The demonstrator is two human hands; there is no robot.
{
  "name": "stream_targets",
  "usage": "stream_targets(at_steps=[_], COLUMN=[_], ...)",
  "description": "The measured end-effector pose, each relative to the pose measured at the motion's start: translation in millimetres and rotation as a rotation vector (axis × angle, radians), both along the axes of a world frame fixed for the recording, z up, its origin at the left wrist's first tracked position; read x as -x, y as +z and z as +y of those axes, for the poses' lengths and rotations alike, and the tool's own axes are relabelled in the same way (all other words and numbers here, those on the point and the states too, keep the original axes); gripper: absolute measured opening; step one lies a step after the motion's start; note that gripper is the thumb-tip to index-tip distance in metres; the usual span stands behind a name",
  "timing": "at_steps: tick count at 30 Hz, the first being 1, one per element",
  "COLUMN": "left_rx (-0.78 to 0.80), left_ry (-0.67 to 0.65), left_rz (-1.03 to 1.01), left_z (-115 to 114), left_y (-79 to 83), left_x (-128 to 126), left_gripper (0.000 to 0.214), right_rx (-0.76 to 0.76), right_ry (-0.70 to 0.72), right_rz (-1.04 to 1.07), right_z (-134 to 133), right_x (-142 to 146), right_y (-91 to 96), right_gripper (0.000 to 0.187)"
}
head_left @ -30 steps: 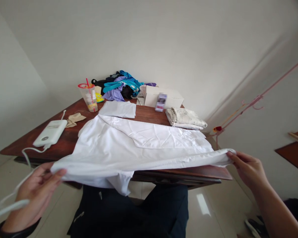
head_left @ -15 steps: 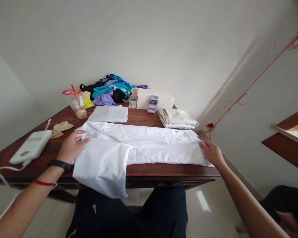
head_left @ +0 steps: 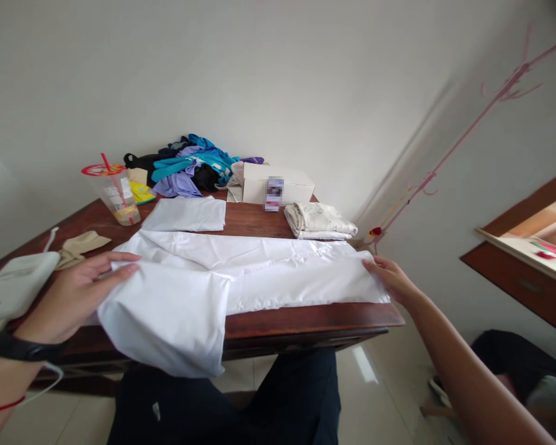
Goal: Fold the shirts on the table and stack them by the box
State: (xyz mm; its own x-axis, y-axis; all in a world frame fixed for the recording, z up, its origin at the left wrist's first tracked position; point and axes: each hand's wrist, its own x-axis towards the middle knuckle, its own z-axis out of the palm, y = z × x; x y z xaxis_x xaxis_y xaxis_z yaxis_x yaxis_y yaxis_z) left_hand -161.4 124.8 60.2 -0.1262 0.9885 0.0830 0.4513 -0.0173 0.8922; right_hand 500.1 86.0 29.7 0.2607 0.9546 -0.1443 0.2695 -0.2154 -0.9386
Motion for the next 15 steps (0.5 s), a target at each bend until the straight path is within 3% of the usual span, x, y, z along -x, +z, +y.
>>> stream_targets(at_steps=[3,8,11,15], left_rx=[0.113,0.273,0.314,0.382], left_ry=[0.03,-0.047,-0.04,-0.018], left_rz=[-0.078,-0.054,-0.053,-0.026], left_z=[25,64,68,52], left_y=[5.6,5.3,7.7,13.4], left_x=[1,-3,-8,-1], left_gripper=[0.077,0.085,0.09,0.099], right_rx=[-0.108,-0.045,-0.037,-0.014], right_ry=[-0.05,-0.123,-0.128,-0.114], right_rz=[-0.11,-0.411,-0.409,-0.367], right_z=[12,29,31,27], right_x=[5,9,5,-1], right_y=[-4.6,-20.5,-24.8,-18.3], right_gripper=[0.052,0.039,0.038,0.048])
